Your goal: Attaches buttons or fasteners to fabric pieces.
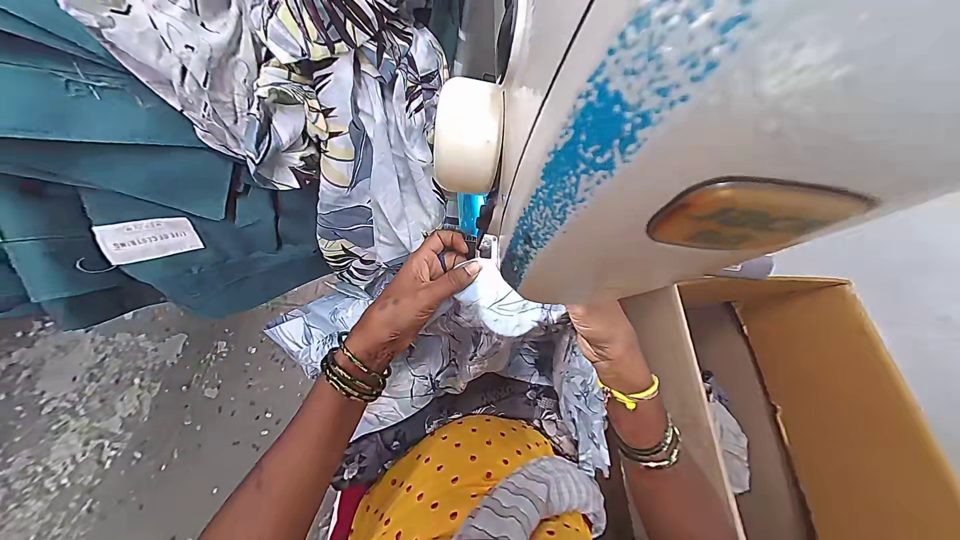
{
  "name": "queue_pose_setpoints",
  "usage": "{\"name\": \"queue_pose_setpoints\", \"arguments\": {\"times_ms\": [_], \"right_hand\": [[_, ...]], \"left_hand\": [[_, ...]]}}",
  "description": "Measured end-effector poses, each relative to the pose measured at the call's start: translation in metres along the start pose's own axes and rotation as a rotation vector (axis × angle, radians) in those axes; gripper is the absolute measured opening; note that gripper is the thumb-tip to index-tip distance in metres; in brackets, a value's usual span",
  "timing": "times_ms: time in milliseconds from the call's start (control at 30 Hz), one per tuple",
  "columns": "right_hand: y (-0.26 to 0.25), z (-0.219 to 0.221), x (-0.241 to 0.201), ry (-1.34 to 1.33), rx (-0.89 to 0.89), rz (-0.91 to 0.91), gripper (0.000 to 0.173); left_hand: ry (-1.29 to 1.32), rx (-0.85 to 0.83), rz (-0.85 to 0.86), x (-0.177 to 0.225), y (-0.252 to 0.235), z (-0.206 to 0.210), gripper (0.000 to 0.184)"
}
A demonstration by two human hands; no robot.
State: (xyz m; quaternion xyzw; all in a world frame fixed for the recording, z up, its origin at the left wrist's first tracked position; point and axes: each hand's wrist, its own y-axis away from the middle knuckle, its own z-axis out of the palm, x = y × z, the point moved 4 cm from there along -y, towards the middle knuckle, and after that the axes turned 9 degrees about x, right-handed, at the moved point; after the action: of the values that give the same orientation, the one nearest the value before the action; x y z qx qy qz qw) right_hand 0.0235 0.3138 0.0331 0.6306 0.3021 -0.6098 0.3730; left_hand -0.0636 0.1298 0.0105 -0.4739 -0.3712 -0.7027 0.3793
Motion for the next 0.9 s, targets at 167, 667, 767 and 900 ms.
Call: {"name": "queue_pose_setpoints", "arguments": {"times_ms": [167,667,767,900], "right_hand": [[0.001,0.001,-0.002,0.017,-0.006,-0.004,0.02],[0.083,0.0,0.068,0.317,-0.697,0.051,0.017],[0.091,0.015,0.11,0.394,-0.708,0.183,0.019],[0.093,0.021,0.115,0.39,-0.695,0.21,0.016]], "left_hand": [[-0.029,0.031,-0.017,0.002,0.002,0.001,0.023],[-0.97,-0.292,0.454,-0.034,0.084,-0.069,0.036],[-0.95,-0.243,0.217,-0.064,0.096,-0.1,0.035],[-0.873,-0.156,0.166,-0.069,0.108,-0.111,0.026]]}}
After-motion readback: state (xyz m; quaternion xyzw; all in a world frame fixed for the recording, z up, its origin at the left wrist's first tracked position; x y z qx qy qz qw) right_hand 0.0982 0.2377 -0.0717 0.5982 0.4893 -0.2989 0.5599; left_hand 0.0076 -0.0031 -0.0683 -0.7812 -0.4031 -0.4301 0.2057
